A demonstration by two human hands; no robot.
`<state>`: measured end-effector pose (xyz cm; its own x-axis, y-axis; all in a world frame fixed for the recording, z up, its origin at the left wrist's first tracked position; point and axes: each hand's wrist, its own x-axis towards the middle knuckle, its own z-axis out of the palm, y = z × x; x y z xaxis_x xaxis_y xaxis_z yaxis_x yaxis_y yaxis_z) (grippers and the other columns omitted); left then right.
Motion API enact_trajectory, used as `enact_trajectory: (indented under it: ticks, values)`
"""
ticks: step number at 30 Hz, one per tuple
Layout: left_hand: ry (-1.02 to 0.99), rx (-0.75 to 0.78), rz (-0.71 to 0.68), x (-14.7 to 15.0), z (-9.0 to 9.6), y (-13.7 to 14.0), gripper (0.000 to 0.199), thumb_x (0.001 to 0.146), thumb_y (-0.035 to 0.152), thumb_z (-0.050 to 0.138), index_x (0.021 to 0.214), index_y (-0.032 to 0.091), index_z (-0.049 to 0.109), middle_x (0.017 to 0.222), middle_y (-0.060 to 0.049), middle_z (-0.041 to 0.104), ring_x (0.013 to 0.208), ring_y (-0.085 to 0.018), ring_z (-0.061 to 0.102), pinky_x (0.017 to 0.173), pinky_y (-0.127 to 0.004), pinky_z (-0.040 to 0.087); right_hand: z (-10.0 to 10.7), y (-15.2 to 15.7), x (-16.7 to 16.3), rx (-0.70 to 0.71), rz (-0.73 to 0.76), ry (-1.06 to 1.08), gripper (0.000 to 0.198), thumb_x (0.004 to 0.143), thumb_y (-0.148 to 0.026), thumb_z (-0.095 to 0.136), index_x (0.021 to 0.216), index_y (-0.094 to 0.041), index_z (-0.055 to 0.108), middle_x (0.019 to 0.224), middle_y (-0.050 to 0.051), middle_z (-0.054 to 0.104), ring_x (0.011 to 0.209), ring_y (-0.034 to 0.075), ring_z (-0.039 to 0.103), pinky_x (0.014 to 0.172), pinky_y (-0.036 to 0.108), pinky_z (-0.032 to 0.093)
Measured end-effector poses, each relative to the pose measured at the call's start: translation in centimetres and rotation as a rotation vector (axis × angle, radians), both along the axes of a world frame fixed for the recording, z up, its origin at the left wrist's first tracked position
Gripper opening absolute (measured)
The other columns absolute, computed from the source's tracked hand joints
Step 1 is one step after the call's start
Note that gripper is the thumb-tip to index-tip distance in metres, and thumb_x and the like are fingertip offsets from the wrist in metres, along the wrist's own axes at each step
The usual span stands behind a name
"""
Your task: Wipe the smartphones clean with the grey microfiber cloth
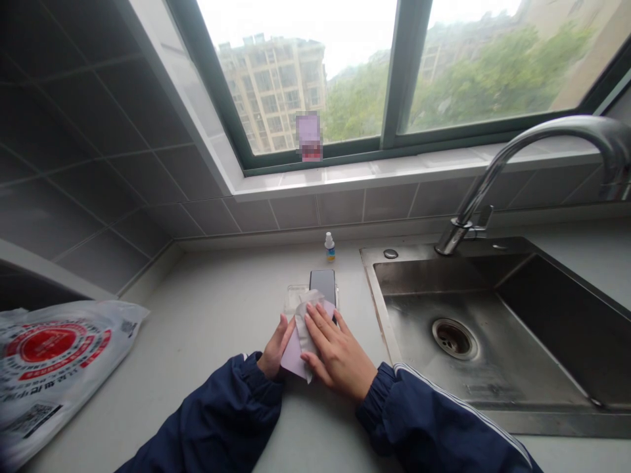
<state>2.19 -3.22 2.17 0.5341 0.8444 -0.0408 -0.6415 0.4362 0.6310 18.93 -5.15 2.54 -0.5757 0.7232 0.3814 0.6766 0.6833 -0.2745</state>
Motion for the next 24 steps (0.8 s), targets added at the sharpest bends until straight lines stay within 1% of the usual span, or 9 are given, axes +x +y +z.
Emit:
enact_trajectory:
  ticks: [7, 9, 12, 14, 16, 18, 20, 22, 24]
  values:
    - [0.011, -0.011, 0.03, 0.2, 0.8, -0.2, 0.066, 0.091, 0.058, 0.048, 0.143, 0.019, 0.046, 0.152, -0.01, 0.043, 0.147, -0.026, 0.024, 0.122, -0.038, 0.013, -0.3, 0.0, 0.1, -0.006, -0.116, 0.031, 0.063, 0.1, -0.032, 0.043, 0.155, -0.012, 0.02, 0.16, 0.015, 0.019, 0.148, 0.03, 0.019, 0.115, 0.055, 0.03]
    - [-0.009, -0.015, 0.018, 0.1, 0.4, -0.1, 0.064, 0.091, 0.057, 0.048, 0.141, 0.018, 0.049, 0.15, -0.011, 0.045, 0.146, -0.027, 0.026, 0.122, -0.039, 0.013, -0.1, -0.3, -0.1, -0.006, -0.085, 0.027, 0.063, 0.1, -0.032, 0.043, 0.155, -0.01, 0.022, 0.16, 0.016, 0.019, 0.149, 0.03, 0.017, 0.115, 0.055, 0.03]
    - [-0.047, -0.054, -0.054, -0.2, -0.6, 0.1, 0.062, 0.089, 0.058, 0.05, 0.131, 0.014, 0.059, 0.143, -0.013, 0.053, 0.145, -0.03, 0.03, 0.121, -0.042, 0.016, 0.2, -0.6, -0.3, 0.006, 0.06, 0.002, 0.065, 0.099, -0.033, 0.046, 0.154, -0.009, 0.023, 0.159, 0.016, 0.02, 0.149, 0.03, 0.016, 0.117, 0.055, 0.026]
    - [-0.046, -0.077, -0.077, -0.3, -1.0, 0.2, 0.06, 0.089, 0.059, 0.05, 0.126, 0.014, 0.063, 0.14, -0.012, 0.057, 0.145, -0.03, 0.028, 0.121, -0.042, 0.017, 0.3, -0.6, -0.2, 0.013, 0.129, -0.019, 0.066, 0.098, -0.035, 0.046, 0.154, -0.009, 0.023, 0.159, 0.015, 0.022, 0.149, 0.03, 0.015, 0.118, 0.055, 0.024]
    - [-0.051, -0.066, -0.066, -0.2, -0.9, 0.2, 0.061, 0.088, 0.059, 0.052, 0.129, 0.014, 0.061, 0.142, -0.012, 0.054, 0.145, -0.03, 0.029, 0.121, -0.043, 0.017, 0.3, -0.2, 0.0, 0.012, 0.098, -0.031, 0.064, 0.099, -0.034, 0.045, 0.154, -0.01, 0.024, 0.159, 0.015, 0.022, 0.149, 0.03, 0.016, 0.118, 0.056, 0.023]
    - [-0.055, -0.017, -0.012, 0.0, -0.3, 0.2, 0.06, 0.089, 0.057, 0.052, 0.134, 0.017, 0.056, 0.148, -0.01, 0.048, 0.145, -0.029, 0.029, 0.121, -0.042, 0.017, 0.2, 0.2, 0.3, 0.0, 0.0, -0.027, 0.06, 0.1, -0.033, 0.042, 0.153, -0.009, 0.026, 0.159, 0.016, 0.021, 0.149, 0.03, 0.017, 0.117, 0.057, 0.024]
    - [-0.044, 0.008, 0.021, 0.2, 0.1, 0.1, 0.058, 0.089, 0.056, 0.054, 0.135, 0.021, 0.055, 0.15, -0.008, 0.047, 0.145, -0.027, 0.03, 0.121, -0.04, 0.016, 0.1, 0.3, 0.3, -0.011, -0.072, -0.017, 0.059, 0.101, -0.032, 0.041, 0.153, -0.008, 0.026, 0.159, 0.017, 0.019, 0.149, 0.03, 0.016, 0.116, 0.057, 0.026]
    - [-0.04, -0.017, 0.02, 0.1, 0.0, 0.0, 0.059, 0.087, 0.056, 0.057, 0.133, 0.019, 0.058, 0.146, -0.009, 0.051, 0.144, -0.028, 0.032, 0.121, -0.041, 0.017, 0.1, -0.1, 0.1, -0.012, -0.048, -0.02, 0.061, 0.1, -0.033, 0.042, 0.153, -0.007, 0.025, 0.16, 0.017, 0.018, 0.149, 0.03, 0.014, 0.116, 0.057, 0.026]
    - [-0.039, -0.083, -0.012, -0.3, -0.7, 0.0, 0.06, 0.086, 0.059, 0.057, 0.126, 0.015, 0.063, 0.138, -0.011, 0.058, 0.143, -0.03, 0.034, 0.121, -0.042, 0.017, 0.2, -0.7, -0.4, -0.004, 0.06, -0.036, 0.064, 0.099, -0.036, 0.044, 0.153, -0.006, 0.024, 0.159, 0.016, 0.019, 0.149, 0.031, 0.013, 0.117, 0.057, 0.024]
